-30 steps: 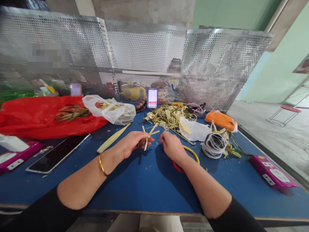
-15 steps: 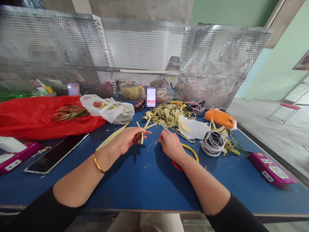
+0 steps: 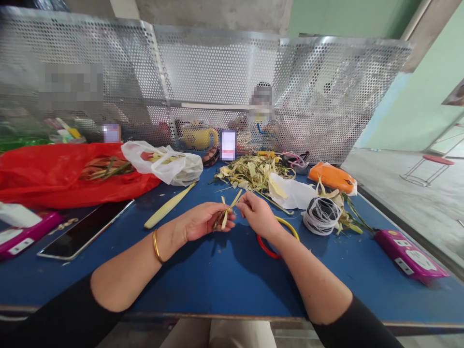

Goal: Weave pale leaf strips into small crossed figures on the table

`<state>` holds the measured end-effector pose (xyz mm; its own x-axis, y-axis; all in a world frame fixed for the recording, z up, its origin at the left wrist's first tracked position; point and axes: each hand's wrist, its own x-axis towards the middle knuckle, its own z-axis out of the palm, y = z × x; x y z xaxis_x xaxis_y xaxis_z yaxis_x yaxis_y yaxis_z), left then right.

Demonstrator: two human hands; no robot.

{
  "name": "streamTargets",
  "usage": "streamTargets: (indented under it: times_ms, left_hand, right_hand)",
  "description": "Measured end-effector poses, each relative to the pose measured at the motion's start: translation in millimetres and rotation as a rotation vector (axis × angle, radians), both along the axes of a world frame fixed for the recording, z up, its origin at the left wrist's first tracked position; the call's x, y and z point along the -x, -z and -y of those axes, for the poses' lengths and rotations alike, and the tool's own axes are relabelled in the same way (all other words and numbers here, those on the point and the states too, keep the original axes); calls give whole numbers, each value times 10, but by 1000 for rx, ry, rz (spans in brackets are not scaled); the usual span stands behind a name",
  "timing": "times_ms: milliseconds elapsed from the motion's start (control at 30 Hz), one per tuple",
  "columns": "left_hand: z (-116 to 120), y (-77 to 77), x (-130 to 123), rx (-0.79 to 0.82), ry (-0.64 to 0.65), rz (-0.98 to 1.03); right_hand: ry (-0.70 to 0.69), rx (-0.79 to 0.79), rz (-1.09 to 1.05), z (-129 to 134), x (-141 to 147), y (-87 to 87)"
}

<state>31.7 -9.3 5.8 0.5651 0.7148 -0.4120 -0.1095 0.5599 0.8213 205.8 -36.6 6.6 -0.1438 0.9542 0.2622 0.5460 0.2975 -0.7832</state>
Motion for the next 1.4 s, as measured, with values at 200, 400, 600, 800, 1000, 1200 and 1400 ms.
streamTargets:
  times_ms: [200,400,600,800,1000,1200,1400]
  left_hand:
    - [-15,-38,24,-147,-100,-138]
    - [1,-4,10,-331,-126,-223]
    - [67,-19,18,-449,120,-255]
    - [99,-81,62,-464,248,-217]
    - [50,-30,34,-349,74,-152]
    - [-3,-13,42,-109,1,-13]
    - [23,-53,34,-62,-14,47]
  right_hand:
    - [-36,-18,288,56,-101,-132]
    - [-111,-256,381,158,-72,-234]
    - [-62,-251,358,168,-88,-260]
    - [-52,-146,277,148,-140,-294]
    - [-140,-162,211,188,-142,-328]
    - [-228,-98,200,168,-203,-357]
    - [-146,-22,319,141,-294,-369]
